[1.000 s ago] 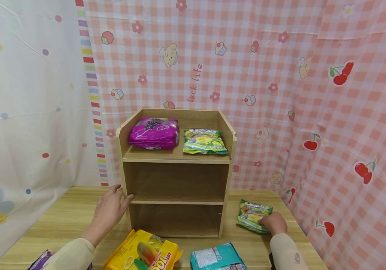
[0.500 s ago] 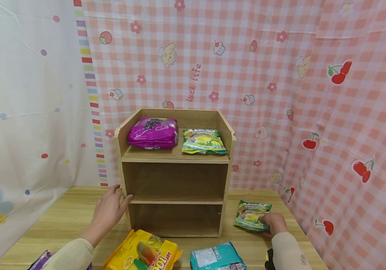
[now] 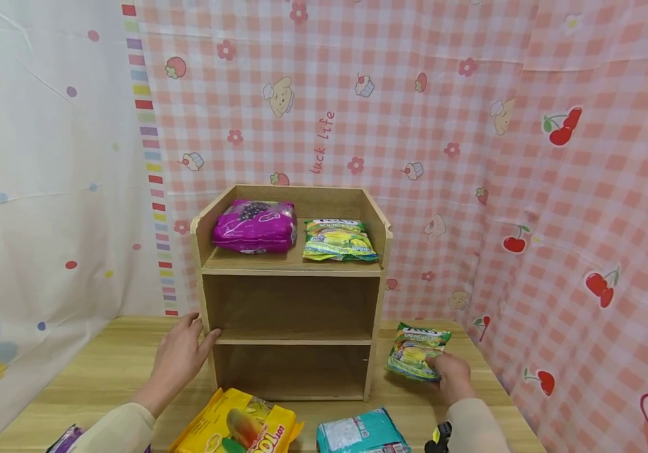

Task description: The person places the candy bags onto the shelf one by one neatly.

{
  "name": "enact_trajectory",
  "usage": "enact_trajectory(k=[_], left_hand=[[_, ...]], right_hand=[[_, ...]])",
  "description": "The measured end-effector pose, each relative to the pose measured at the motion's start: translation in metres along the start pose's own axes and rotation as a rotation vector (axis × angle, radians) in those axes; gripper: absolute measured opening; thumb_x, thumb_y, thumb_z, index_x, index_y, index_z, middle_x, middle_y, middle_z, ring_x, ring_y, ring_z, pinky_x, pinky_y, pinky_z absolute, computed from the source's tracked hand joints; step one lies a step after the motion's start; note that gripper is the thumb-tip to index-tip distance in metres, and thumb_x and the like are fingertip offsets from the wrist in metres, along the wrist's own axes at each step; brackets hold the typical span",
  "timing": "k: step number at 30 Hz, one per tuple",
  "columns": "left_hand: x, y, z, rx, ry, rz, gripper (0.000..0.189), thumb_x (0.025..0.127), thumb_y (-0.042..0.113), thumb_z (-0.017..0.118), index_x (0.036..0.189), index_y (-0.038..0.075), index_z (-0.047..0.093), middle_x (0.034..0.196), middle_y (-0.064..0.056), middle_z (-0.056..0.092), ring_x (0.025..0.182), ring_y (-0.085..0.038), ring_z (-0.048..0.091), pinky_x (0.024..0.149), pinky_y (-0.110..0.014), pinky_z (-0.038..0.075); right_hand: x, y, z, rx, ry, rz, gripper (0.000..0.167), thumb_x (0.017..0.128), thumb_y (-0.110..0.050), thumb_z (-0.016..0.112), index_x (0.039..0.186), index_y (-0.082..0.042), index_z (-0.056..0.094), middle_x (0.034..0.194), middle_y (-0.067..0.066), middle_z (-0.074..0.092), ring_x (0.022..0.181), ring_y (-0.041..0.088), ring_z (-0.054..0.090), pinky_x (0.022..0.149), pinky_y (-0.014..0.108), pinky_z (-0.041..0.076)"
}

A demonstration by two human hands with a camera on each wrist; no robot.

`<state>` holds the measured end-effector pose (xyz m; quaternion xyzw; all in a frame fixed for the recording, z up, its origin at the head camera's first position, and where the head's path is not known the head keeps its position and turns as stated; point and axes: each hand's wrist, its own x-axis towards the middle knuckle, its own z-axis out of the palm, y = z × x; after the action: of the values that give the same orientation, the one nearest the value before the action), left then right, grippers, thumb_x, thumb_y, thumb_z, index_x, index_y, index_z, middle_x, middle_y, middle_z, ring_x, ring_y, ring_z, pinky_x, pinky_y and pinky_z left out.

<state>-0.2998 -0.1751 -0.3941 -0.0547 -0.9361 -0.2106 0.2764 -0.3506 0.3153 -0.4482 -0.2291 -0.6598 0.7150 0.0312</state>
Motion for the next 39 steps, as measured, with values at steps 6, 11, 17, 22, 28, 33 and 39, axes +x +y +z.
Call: enact_trajectory(k=[6, 11, 17, 22, 28, 33, 39], left_hand=[[-0.001, -0.001, -0.001, 0.008, 0.015, 0.010, 0.044, 0.098, 0.026, 0.064, 0.120, -0.013, 0.062, 0.135, -0.031, 0.052, 0.119, -0.049, 0.052, 0.096, -0.067, 0.038], [-0.001, -0.001, 0.000, 0.004, 0.028, 0.019, 0.043, 0.097, 0.026, 0.065, 0.117, -0.012, 0.063, 0.133, -0.030, 0.053, 0.118, -0.049, 0.053, 0.095, -0.067, 0.039], [0.001, -0.001, 0.000, -0.004, 0.016, 0.013, 0.042, 0.098, 0.026, 0.064, 0.116, -0.011, 0.063, 0.135, -0.030, 0.052, 0.119, -0.049, 0.052, 0.095, -0.068, 0.038], [0.003, -0.001, -0.001, -0.004, 0.016, 0.016, 0.042, 0.098, 0.026, 0.064, 0.116, -0.011, 0.063, 0.134, -0.031, 0.052, 0.118, -0.049, 0.053, 0.094, -0.068, 0.039], [0.002, -0.001, 0.000, -0.005, 0.028, 0.023, 0.042, 0.098, 0.026, 0.064, 0.116, -0.012, 0.063, 0.133, -0.031, 0.053, 0.116, -0.050, 0.053, 0.092, -0.068, 0.040], [0.000, -0.001, -0.001, -0.006, 0.032, 0.031, 0.042, 0.097, 0.025, 0.064, 0.115, -0.013, 0.063, 0.132, -0.032, 0.053, 0.116, -0.049, 0.053, 0.091, -0.068, 0.041], [0.000, 0.001, -0.002, -0.011, 0.011, 0.014, 0.042, 0.098, 0.026, 0.063, 0.116, -0.012, 0.063, 0.134, -0.031, 0.052, 0.118, -0.049, 0.052, 0.093, -0.068, 0.039]], right_hand=[[-0.010, -0.004, 0.011, 0.116, 0.104, -0.029, 0.055, 0.089, 0.007, 0.060, 0.139, 0.013, 0.038, 0.079, 0.003, 0.057, 0.065, 0.011, 0.059, 0.065, 0.031, 0.056], [-0.019, -0.008, 0.013, 0.216, 0.134, -0.065, 0.042, 0.088, 0.009, 0.061, 0.127, 0.009, 0.047, 0.069, -0.004, 0.059, 0.060, 0.007, 0.060, 0.059, 0.028, 0.056], [-0.033, -0.017, 0.014, 0.286, 0.099, -0.069, 0.032, 0.090, 0.005, 0.060, 0.119, -0.005, 0.050, 0.068, -0.009, 0.061, 0.063, 0.005, 0.062, 0.062, 0.026, 0.056], [-0.046, -0.028, 0.019, 0.347, -0.017, -0.135, 0.029, 0.096, 0.003, 0.054, 0.120, -0.014, 0.049, 0.075, -0.015, 0.065, 0.076, 0.000, 0.064, 0.074, 0.023, 0.056], [-0.063, -0.039, 0.030, 0.427, 0.064, -0.277, 0.028, 0.097, 0.002, 0.056, 0.119, -0.015, 0.051, 0.089, -0.013, 0.063, 0.084, 0.001, 0.063, 0.078, 0.023, 0.056], [-0.072, -0.046, 0.036, 0.457, 0.128, -0.337, 0.026, 0.096, -0.001, 0.062, 0.115, -0.016, 0.053, 0.099, -0.008, 0.061, 0.091, 0.004, 0.064, 0.077, 0.021, 0.055], [-0.084, -0.055, 0.039, 0.525, 0.119, -0.459, 0.026, 0.094, 0.001, 0.063, 0.116, -0.012, 0.056, 0.100, -0.006, 0.065, 0.093, 0.006, 0.065, 0.075, 0.020, 0.055]])
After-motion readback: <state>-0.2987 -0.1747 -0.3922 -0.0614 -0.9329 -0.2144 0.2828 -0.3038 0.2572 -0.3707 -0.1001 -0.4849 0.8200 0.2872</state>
